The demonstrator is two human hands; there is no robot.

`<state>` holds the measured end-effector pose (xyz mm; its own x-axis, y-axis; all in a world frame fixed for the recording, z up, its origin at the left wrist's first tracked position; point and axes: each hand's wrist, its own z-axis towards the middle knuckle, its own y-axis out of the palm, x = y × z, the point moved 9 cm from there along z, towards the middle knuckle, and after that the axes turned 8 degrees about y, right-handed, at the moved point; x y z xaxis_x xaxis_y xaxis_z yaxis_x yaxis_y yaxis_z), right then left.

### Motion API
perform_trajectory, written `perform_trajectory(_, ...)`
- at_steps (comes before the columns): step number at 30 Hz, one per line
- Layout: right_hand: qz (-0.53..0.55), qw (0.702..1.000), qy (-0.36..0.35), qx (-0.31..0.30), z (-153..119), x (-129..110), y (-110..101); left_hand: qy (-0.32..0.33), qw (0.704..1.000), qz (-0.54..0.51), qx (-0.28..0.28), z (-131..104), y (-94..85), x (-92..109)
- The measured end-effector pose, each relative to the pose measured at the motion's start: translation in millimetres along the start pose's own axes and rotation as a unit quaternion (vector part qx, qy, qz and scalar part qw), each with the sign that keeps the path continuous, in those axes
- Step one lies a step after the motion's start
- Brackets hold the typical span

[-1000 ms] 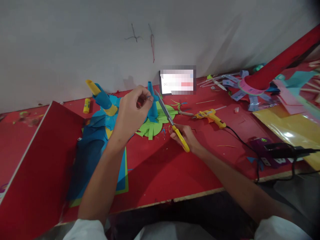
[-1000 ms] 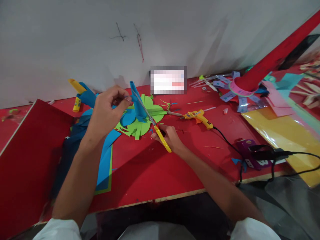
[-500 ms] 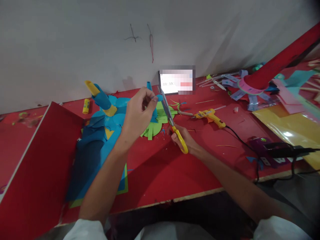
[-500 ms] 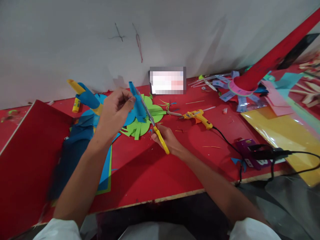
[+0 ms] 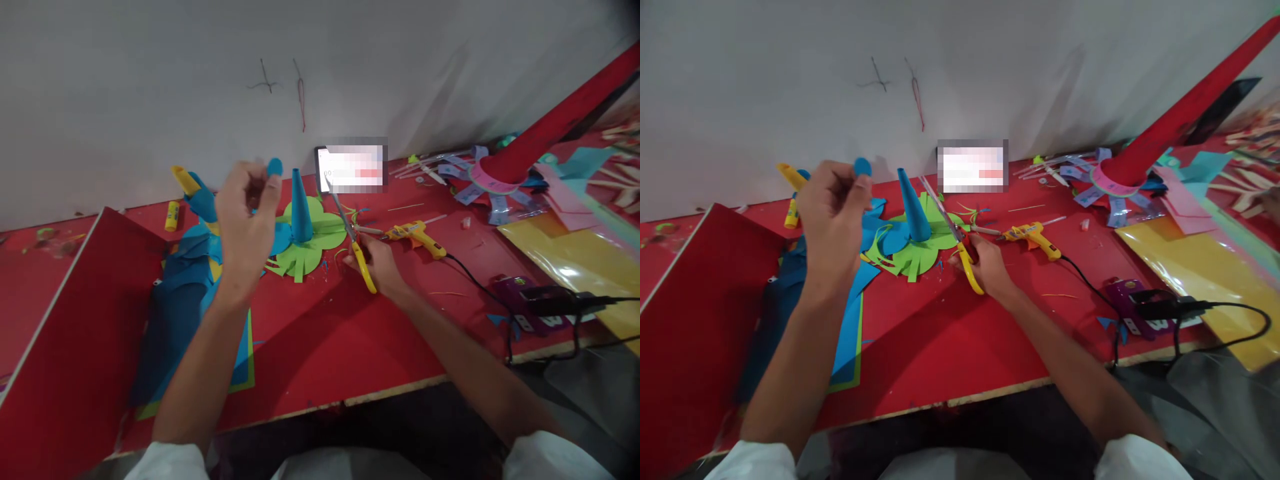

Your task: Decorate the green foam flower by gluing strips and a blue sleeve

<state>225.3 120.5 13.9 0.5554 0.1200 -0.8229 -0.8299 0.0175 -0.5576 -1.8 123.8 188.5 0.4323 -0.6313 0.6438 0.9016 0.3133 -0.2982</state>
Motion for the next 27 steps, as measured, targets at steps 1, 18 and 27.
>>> perform_trajectory(1,-0.041,0.999,-0.017,0.011,3,1,-5,0.005,1.000,-0.006,0.023,3,-8.2,1)
perform_trajectory(18,-0.150,0.929,-0.195,-0.278,-40,-45,35,-0.051,0.987,-0.032,-0.146,-5,27.2,-20)
perform_trajectory(27,0.071,0.992,-0.105,-0.026,-10,-29,-3,-0.187,0.926,-0.245,-0.217,-38,80.7,-23)
